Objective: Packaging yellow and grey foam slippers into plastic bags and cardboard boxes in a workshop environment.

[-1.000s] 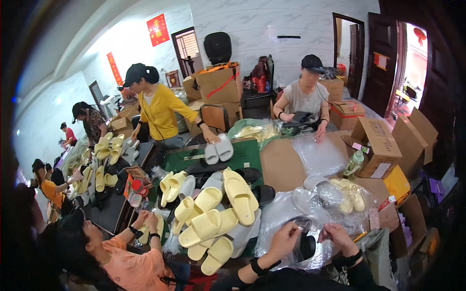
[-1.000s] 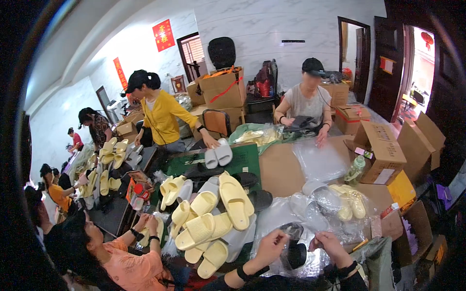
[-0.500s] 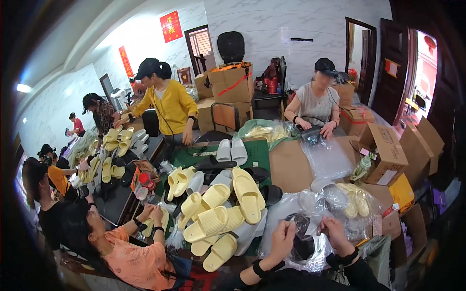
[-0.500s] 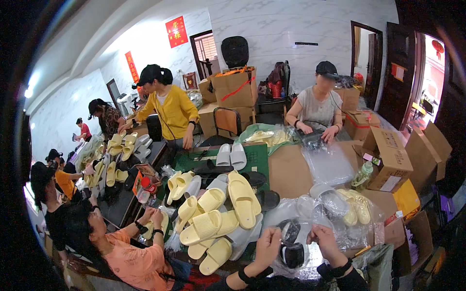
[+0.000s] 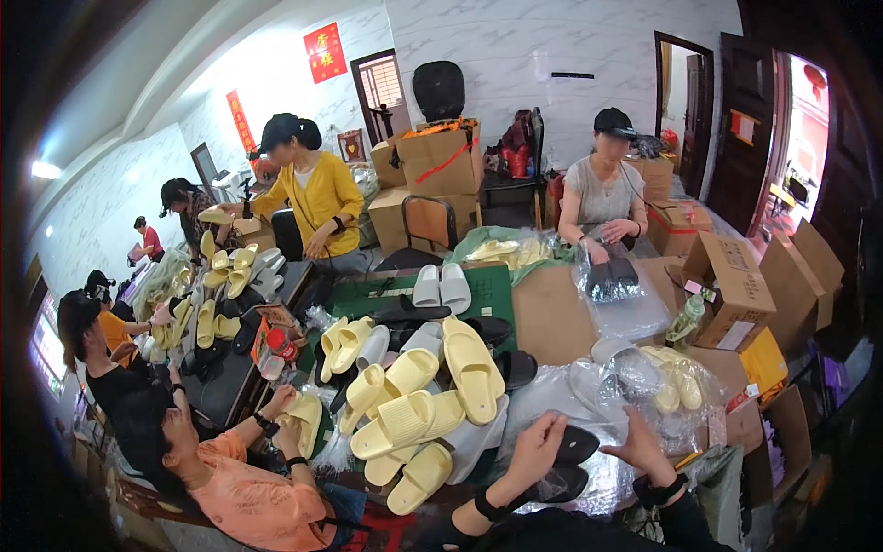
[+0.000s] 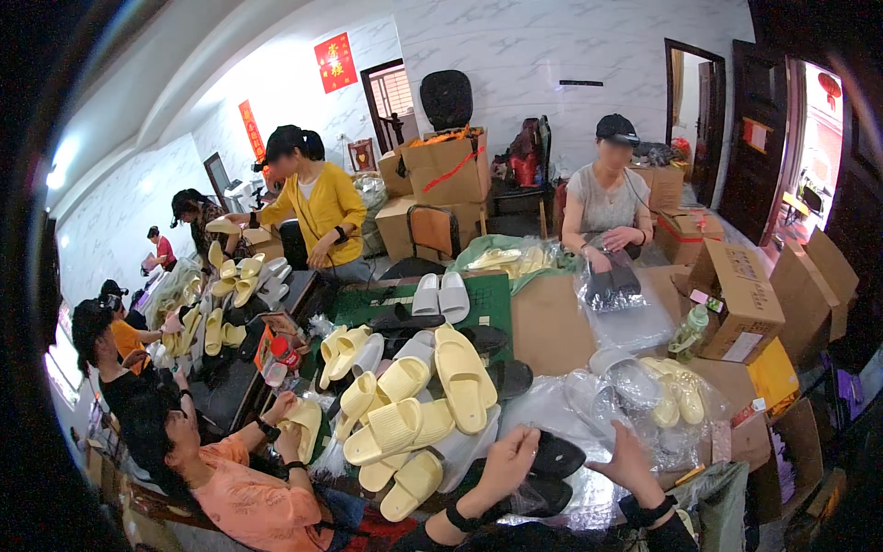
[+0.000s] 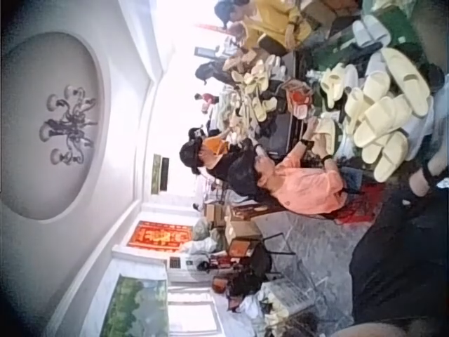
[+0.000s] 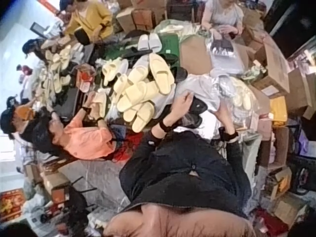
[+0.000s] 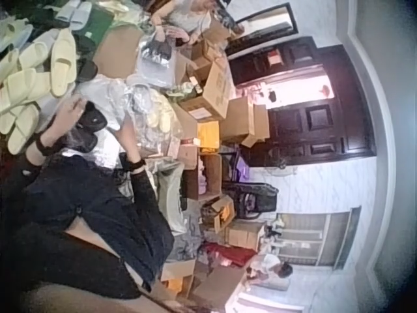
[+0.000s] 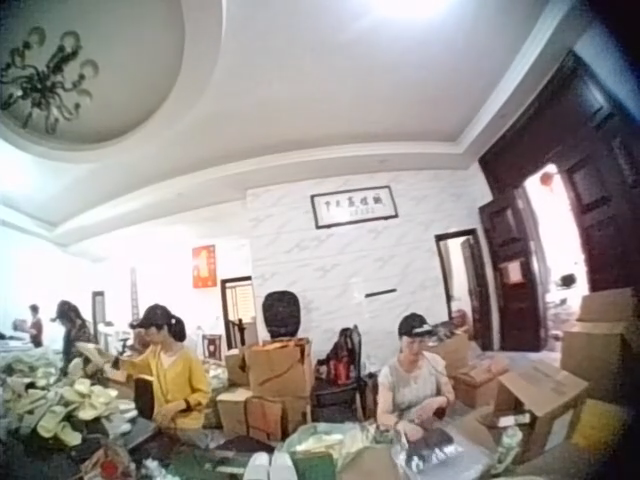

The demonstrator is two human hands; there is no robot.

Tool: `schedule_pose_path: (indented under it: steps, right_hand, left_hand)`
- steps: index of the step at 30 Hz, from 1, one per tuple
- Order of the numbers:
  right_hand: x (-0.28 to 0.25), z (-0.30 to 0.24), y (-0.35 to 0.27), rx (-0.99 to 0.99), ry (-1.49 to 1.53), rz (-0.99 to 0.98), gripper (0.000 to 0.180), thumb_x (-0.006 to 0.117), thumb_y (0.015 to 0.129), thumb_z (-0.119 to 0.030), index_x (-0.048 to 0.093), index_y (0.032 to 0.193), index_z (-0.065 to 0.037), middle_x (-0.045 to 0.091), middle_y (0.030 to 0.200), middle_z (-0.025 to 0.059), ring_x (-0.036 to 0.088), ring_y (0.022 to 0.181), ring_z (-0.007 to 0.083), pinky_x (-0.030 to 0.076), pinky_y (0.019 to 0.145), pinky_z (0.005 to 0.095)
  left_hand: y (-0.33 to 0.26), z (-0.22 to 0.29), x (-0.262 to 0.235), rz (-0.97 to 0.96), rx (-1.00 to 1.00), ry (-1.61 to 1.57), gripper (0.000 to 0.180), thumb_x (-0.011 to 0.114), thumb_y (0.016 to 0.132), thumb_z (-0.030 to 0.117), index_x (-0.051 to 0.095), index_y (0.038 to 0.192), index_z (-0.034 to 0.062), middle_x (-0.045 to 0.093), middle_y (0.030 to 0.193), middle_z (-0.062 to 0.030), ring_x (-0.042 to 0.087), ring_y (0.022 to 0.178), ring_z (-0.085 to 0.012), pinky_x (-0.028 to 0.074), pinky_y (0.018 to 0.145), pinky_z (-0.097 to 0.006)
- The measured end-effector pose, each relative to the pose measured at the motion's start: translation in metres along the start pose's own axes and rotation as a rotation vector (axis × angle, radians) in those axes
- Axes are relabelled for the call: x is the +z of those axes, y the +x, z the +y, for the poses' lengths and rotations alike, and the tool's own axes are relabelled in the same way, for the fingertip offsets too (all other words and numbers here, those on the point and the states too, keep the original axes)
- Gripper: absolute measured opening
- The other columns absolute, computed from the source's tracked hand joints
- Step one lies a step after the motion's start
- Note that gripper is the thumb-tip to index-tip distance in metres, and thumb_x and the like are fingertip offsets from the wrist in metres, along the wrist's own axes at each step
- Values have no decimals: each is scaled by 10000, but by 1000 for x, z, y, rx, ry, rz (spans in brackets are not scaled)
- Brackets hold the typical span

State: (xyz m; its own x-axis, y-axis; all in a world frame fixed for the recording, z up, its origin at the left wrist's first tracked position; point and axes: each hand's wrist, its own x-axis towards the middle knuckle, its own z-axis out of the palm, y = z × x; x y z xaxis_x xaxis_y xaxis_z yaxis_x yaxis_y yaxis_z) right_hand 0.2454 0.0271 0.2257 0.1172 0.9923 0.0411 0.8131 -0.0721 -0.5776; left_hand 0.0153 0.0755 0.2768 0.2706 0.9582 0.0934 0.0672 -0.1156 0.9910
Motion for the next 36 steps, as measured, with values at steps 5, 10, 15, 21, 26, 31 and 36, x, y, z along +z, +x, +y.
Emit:
schedule_pose_path:
  steps: [5,10,15,21,26,31,36]
  right_hand:
    - [17,-11,1,-173,33,-152,826,755,670,-416,395,1288,-3,489,1232,248,485,1132,375,417,914,410]
    - [18,-21,3,-73,82,-164,408,631,797,-385,625,1057,-71,642,950,164,609,897,340,479,771,394]
    - [-4,-8,7,39,304,47,230,596,842,-236,666,948,-44,636,784,175,638,719,284,484,643,345]
    - [-24,-11,8,72,221,122,200,571,862,-195,661,934,-32,614,671,153,609,603,247,463,583,324]
    - [-28,-14,7,139,489,93,236,514,885,-153,614,1069,-43,643,761,125,624,667,187,476,623,298]
    - [-48,-26,7,-25,551,116,254,449,885,-88,592,1089,-38,609,935,84,572,851,159,450,774,281]
    - [-59,-32,5,-140,578,20,191,433,870,-67,569,994,-17,602,945,77,564,890,162,437,812,286]
  left_hand:
    - [-1,0,4,-152,-54,15,212,507,926,209,554,924,2,509,624,-55,439,577,-70,393,533,-261]
    - [-4,8,-1,-161,61,47,186,519,916,194,563,906,14,524,626,-91,481,559,-128,403,533,-287]
    - [-8,10,-18,-254,181,317,184,559,884,220,579,858,38,583,710,-142,571,616,-280,437,563,-339]
    - [-18,-6,-42,-413,382,606,192,571,844,241,583,929,69,607,877,-94,592,739,-314,479,619,-398]
    - [-14,-3,-50,-283,471,761,132,564,818,185,594,925,115,578,834,-70,590,703,-300,481,602,-407]
    - [-12,-22,-54,-160,356,961,108,629,733,127,614,837,103,610,762,-71,602,681,-286,478,579,-383]
    - [-28,-33,-54,-262,130,716,81,551,799,101,588,857,59,621,743,-141,603,680,-327,460,599,-406]
